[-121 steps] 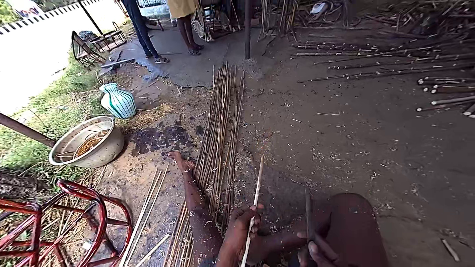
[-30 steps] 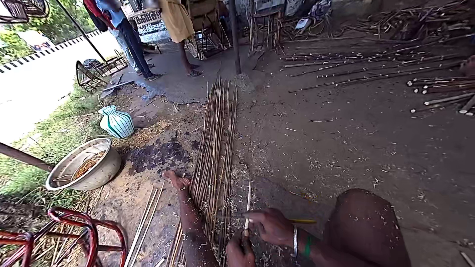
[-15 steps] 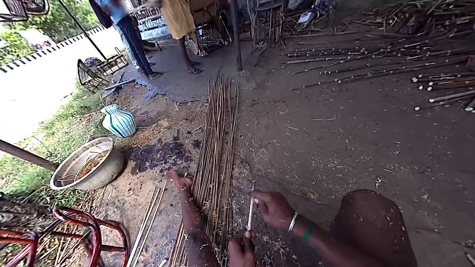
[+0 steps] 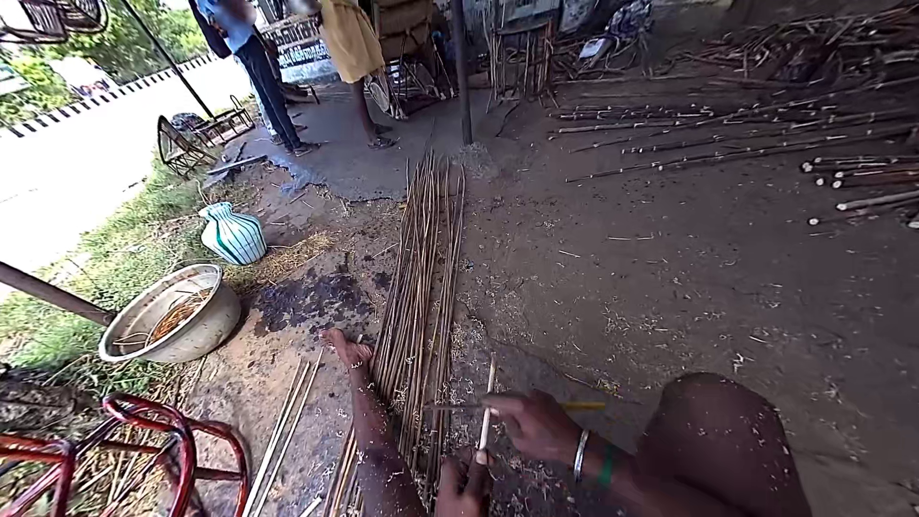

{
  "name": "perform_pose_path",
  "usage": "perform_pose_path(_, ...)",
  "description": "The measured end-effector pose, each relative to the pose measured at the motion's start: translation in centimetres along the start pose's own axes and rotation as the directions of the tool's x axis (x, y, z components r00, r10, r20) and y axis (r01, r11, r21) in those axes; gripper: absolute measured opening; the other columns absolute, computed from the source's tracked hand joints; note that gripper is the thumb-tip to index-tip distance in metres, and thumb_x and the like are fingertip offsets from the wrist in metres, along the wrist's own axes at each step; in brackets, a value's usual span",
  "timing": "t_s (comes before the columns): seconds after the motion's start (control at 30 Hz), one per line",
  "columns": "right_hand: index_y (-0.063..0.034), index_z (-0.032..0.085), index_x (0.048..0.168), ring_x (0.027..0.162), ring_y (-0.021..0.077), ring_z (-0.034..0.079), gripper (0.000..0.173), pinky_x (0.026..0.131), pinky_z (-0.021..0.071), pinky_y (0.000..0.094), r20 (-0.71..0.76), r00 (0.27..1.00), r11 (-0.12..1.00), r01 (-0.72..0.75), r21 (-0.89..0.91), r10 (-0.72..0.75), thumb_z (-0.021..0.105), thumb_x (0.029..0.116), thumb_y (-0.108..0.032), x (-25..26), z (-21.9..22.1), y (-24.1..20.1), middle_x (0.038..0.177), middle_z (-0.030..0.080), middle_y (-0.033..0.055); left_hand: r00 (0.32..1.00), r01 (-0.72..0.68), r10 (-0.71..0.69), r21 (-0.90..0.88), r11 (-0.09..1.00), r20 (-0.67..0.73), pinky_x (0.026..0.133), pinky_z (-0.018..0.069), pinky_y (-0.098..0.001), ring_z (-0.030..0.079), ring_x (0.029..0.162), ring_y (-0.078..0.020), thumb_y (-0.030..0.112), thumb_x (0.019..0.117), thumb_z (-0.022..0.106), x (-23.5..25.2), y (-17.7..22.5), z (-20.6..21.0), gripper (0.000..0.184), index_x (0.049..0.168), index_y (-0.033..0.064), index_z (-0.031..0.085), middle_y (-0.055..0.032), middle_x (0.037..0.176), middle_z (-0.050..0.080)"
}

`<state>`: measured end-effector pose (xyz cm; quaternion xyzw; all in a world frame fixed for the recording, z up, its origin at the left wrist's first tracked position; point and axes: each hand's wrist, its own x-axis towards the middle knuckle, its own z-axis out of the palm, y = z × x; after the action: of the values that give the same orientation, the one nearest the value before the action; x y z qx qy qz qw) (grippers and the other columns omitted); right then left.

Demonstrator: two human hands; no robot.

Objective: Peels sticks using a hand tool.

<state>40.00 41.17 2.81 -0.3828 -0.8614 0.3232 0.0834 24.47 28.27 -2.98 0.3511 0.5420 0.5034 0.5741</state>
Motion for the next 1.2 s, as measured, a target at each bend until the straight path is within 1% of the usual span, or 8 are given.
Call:
perform_pose_path(0.13, -0.0145, 0.068, 0.133, 0.092, 0.0321, 0.072, 0.039, 0.083, 0.0549, 0.0568, -0.067, 0.994, 0.995, -0.082, 0.050, 0.086, 0.047, 0.1008, -0.009, 1.5, -0.4, 0.9, 0.102, 0.075, 0.0111, 0.999, 0.034, -0.034, 0.095, 0.995, 0.006, 0.042, 0.0385, -0.0244, 0.038, 0.041, -0.0052, 0.025, 0.1066, 0.037, -0.7, 0.2, -0.3, 0.030, 0.090, 0.0098, 0.057, 0.0078, 0.053, 0.039)
perform_pose_path(0.23, -0.0133, 0.068, 0.131, 0.090, 0.0387, 0.072, 0.040, 0.076, 0.0559, 0.0613, -0.018, 0.998, 0.998, 0.060, 0.026, -0.060, 0.054, 0.0947, -0.005, -1.5, 3.0, -1.5, 0.102, 0.074, 0.0171, 0.999, -0.018, 0.023, 0.137, 0.990, -0.035, 0.044, 0.0382, -0.0240, 0.039, 0.043, -0.0036, 0.022, 0.1051, 0.038, 0.5, 0.1, -0.4, 0.030, 0.087, 0.0097, 0.058, 0.0089, 0.054, 0.041)
perform_pose_path(0.47, -0.0135, 0.064, 0.139, 0.097, 0.0343, 0.070, 0.040, 0.088, 0.0524, 0.0585, 0.082, 0.993, 0.995, -0.094, 0.041, 0.090, 0.047, 0.1026, -0.010, 1.9, -1.1, 0.4, 0.105, 0.074, 0.0134, 0.997, -0.022, 0.053, 0.404, 0.914, -0.065, 0.050, 0.0435, -0.0291, 0.044, 0.049, -0.0077, 0.029, 0.1060, 0.042, -0.1, 0.1, -0.2, 0.034, 0.090, 0.0064, 0.062, 0.0055, 0.058, 0.044)
perform_pose_path(0.57, -0.0164, 0.066, 0.135, 0.095, 0.0426, 0.070, 0.042, 0.080, 0.0522, 0.0650, 0.170, 0.986, 1.000, 0.003, -0.017, 0.000, 0.053, 0.0964, -0.008, -0.5, 1.0, -2.0, 0.104, 0.073, 0.0207, 0.987, -0.059, 0.124, 0.487, 0.872, -0.102, 0.054, 0.0466, -0.0302, 0.048, 0.051, -0.0077, 0.024, 0.1046, 0.044, 0.7, 0.4, 0.1, 0.032, 0.090, 0.0041, 0.065, 0.0038, 0.060, 0.049)
perform_pose_path(0.73, -0.0141, 0.067, 0.133, 0.098, 0.0332, 0.071, 0.036, 0.087, 0.0531, 0.0579, 0.050, 0.995, 0.996, -0.090, 0.002, 0.089, 0.047, 0.1038, -0.011, 2.4, -1.5, 1.2, 0.105, 0.075, 0.0120, 0.985, 0.002, 0.107, 0.628, 0.778, -0.135, 0.054, 0.0488, -0.0365, 0.052, 0.052, -0.0139, 0.027, 0.1059, 0.044, -0.6, 0.9, 0.9, 0.035, 0.093, 0.0033, 0.066, 0.0001, 0.061, 0.051)
perform_pose_path(0.9, -0.0156, 0.067, 0.134, 0.091, 0.0429, 0.070, 0.040, 0.078, 0.0520, 0.0649, 0.109, 0.994, 0.999, 0.024, 0.037, -0.028, 0.052, 0.0981, -0.008, -0.8, 1.2, -1.7, 0.098, 0.073, 0.0211, 0.985, -0.112, 0.163, 0.488, 0.866, -0.062, 0.053, 0.0452, -0.0302, 0.046, 0.051, -0.0078, 0.025, 0.1060, 0.040, 0.7, 0.1, -0.4, 0.036, 0.090, 0.0039, 0.065, 0.0038, 0.060, 0.047)
perform_pose_path(1.07, -0.0144, 0.066, 0.135, 0.094, 0.0316, 0.071, 0.038, 0.085, 0.0539, 0.0567, -0.001, 0.996, 0.994, -0.088, 0.070, 0.088, 0.046, 0.1032, -0.009, 2.2, -1.5, 0.1, 0.104, 0.075, 0.0108, 0.989, -0.091, 0.139, 0.515, 0.852, -0.056, 0.053, 0.0446, -0.0299, 0.046, 0.052, -0.0083, 0.027, 0.1065, 0.038, 0.0, 1.2, -0.1, 0.036, 0.091, 0.0050, 0.063, 0.0043, 0.061, 0.046)
perform_pose_path(1.2, -0.0181, 0.064, 0.137, 0.097, 0.0437, 0.070, 0.045, 0.080, 0.0516, 0.0667, 0.162, 0.987, 1.000, -0.002, 0.009, 0.000, 0.054, 0.0953, -0.005, -0.8, 1.2, -2.5, 0.106, 0.073, 0.0214, 0.983, -0.114, 0.166, 0.464, 0.878, -0.074, 0.053, 0.0451, -0.0278, 0.046, 0.052, -0.0060, 0.024, 0.1053, 0.041, 0.7, 0.3, -0.5, 0.033, 0.092, 0.0049, 0.064, 0.0050, 0.062, 0.048)
